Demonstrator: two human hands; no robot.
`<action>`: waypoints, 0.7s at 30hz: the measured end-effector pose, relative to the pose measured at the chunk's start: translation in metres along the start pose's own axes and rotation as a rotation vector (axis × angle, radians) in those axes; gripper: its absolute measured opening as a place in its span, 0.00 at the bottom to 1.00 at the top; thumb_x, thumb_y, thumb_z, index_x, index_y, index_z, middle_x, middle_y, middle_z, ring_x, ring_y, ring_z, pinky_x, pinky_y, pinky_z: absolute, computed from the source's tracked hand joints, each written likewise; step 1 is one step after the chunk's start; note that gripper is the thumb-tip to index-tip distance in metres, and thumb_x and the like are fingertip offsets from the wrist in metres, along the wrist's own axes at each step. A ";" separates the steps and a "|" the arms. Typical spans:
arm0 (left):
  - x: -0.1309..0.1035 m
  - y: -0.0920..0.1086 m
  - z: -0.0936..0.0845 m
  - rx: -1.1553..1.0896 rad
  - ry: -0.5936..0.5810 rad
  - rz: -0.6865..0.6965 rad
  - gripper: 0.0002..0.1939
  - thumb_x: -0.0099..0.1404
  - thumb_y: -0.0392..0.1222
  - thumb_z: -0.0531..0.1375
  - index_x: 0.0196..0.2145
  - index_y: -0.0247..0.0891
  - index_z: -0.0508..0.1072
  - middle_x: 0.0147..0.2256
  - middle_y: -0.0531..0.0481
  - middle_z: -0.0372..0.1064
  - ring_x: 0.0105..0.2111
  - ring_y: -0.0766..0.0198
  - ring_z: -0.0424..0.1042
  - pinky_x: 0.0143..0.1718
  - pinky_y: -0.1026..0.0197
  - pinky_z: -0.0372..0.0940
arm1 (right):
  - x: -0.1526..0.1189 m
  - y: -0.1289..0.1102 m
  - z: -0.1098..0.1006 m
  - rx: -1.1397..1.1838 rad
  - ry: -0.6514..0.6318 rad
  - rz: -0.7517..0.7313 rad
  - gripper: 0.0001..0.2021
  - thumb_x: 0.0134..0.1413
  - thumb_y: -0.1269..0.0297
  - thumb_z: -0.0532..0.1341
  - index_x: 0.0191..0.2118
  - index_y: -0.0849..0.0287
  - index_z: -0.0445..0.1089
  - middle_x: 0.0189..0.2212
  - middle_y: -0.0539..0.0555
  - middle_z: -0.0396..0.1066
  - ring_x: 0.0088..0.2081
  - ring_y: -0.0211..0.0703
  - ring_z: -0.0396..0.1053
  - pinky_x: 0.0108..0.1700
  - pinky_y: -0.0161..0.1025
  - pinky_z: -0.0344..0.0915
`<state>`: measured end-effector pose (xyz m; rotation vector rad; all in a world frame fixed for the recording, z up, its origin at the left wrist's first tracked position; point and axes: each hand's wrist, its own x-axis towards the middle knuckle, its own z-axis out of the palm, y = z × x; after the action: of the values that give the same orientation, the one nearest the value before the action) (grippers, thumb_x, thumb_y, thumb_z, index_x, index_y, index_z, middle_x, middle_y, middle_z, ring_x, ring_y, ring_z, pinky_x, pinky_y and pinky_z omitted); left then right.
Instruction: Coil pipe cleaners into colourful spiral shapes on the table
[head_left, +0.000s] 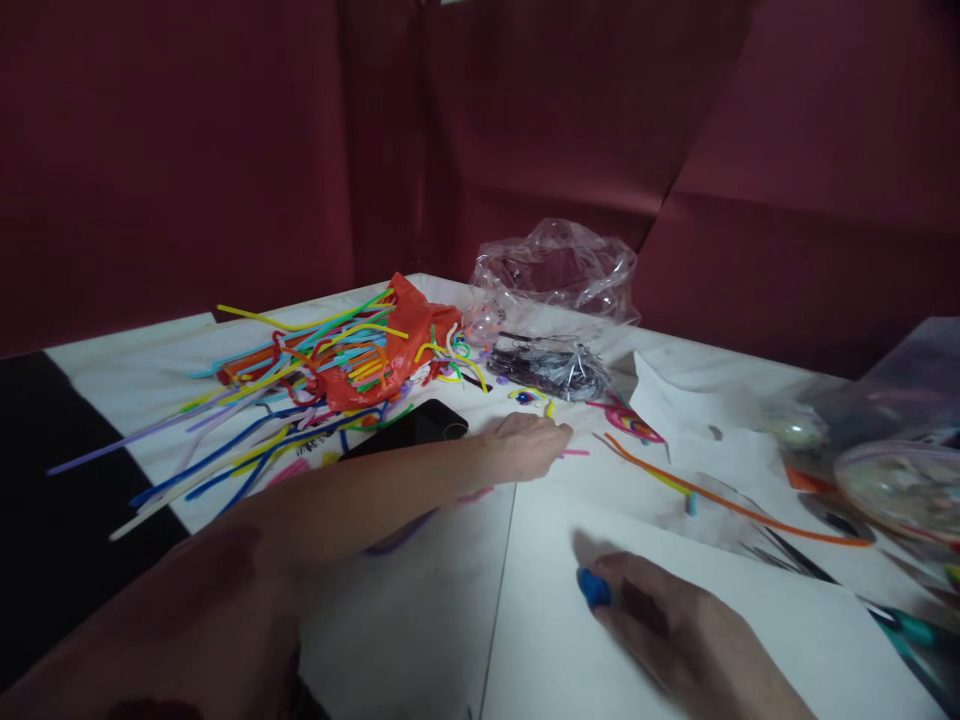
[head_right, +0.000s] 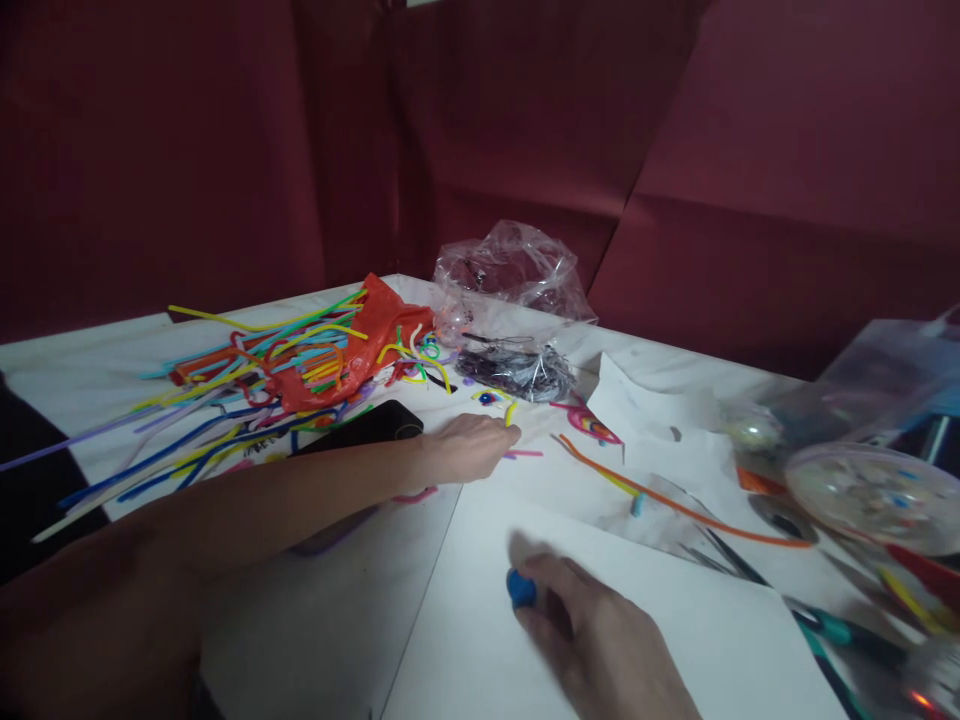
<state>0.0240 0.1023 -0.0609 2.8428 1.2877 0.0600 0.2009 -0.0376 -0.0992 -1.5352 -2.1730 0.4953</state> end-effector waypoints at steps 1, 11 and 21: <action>0.000 -0.001 0.000 -0.009 0.000 -0.011 0.15 0.54 0.29 0.50 0.40 0.37 0.64 0.36 0.44 0.66 0.35 0.58 0.68 0.32 0.59 0.61 | 0.001 0.001 0.000 -0.024 -0.052 -0.035 0.13 0.53 0.57 0.49 0.41 0.50 0.65 0.40 0.46 0.65 0.36 0.40 0.65 0.37 0.31 0.62; 0.008 -0.024 -0.012 -0.182 -0.061 -0.176 0.15 0.61 0.38 0.53 0.46 0.36 0.62 0.41 0.46 0.65 0.38 0.62 0.66 0.37 0.59 0.63 | 0.003 0.002 -0.001 -0.159 -0.061 0.031 0.13 0.54 0.55 0.50 0.44 0.51 0.60 0.24 0.46 0.64 0.24 0.41 0.64 0.24 0.34 0.57; 0.000 -0.021 -0.019 -0.118 0.109 -0.258 0.14 0.62 0.33 0.47 0.46 0.33 0.63 0.47 0.39 0.59 0.48 0.54 0.59 0.47 0.51 0.57 | 0.003 0.010 0.001 -0.168 -0.088 0.025 0.17 0.55 0.54 0.50 0.50 0.49 0.59 0.27 0.48 0.65 0.26 0.43 0.65 0.25 0.33 0.58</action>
<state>0.0077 0.1161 -0.0422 2.5849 1.6027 0.2803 0.2077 -0.0314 -0.1051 -1.6577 -2.3166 0.4045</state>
